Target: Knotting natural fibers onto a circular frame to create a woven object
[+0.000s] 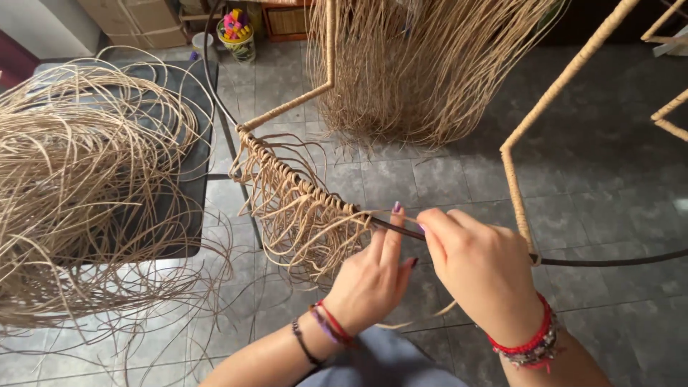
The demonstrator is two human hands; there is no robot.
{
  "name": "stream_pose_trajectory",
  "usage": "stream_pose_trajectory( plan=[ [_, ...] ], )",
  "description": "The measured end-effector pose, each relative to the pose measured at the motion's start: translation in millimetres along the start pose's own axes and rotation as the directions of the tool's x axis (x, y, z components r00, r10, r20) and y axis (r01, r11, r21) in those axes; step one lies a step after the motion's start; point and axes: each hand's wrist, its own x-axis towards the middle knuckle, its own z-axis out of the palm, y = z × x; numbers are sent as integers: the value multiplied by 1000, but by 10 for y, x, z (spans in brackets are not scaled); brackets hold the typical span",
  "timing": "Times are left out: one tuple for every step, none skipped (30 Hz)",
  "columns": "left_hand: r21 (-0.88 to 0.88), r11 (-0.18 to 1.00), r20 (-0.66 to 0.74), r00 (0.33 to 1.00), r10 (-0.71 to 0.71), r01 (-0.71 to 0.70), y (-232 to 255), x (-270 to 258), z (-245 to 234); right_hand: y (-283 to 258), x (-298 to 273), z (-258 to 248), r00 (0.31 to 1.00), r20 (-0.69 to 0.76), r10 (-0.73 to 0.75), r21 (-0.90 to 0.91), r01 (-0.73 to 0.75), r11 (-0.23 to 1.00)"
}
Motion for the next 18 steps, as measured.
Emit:
stream_pose_trajectory(
  plan=[
    [-4,1000,-51,998,28,-28,21,-4,19,13,-12,2,999,40,34,-3,-34,999],
    [-6,998,-102,993,55,-56,45,-9,40,28,-27,6,995,79,68,-7,-68,998],
    [-8,998,-101,993,57,-58,-7,-48,67,31,-15,22,994,79,71,-9,-70,997],
    [-20,989,-155,978,141,-145,-54,-87,93,36,-4,36,989,92,115,-29,-112,993],
    [-31,972,-206,953,222,-234,-100,-136,118,33,-4,48,981,107,162,-51,-158,986],
    [-36,971,-202,953,225,-237,-104,-107,150,44,-4,57,980,109,168,-53,-163,985],
    [-1,978,-170,964,206,-209,-115,-65,175,55,9,64,982,132,138,-67,-130,989],
    [35,983,-139,973,186,-182,-127,-24,201,67,20,73,982,155,108,-80,-96,992],
    [31,983,-136,973,184,-182,-127,9,249,50,4,67,981,159,110,-80,-98,992],
    [15,992,-153,980,128,-127,-130,43,295,31,-9,60,990,118,75,-5,-75,997],
    [1,997,-172,982,75,-76,-143,106,329,16,5,47,997,68,43,66,-48,997],
    [1,997,-174,982,78,-79,-140,111,294,-29,-97,24,997,66,44,64,-49,997],
    [-190,982,-187,982,-38,1,-128,100,271,-70,-215,8,997,-73,25,171,-12,985],
    [-376,923,-176,972,-153,77,-118,90,249,-111,-333,-5,977,-212,20,270,39,962],
    [-375,924,-182,971,-153,75,-72,52,257,-96,-486,134,976,-216,15,269,44,962],
    [-710,651,41,938,-344,269,-28,12,266,-82,-638,276,966,-246,84,464,42,885],
    [-867,230,321,849,-420,441,47,-67,281,-69,-826,404,956,-251,154,643,46,764],
    [-868,225,320,845,-428,443,33,-146,323,-27,-916,504,958,-244,147,646,48,762]
  ],
)
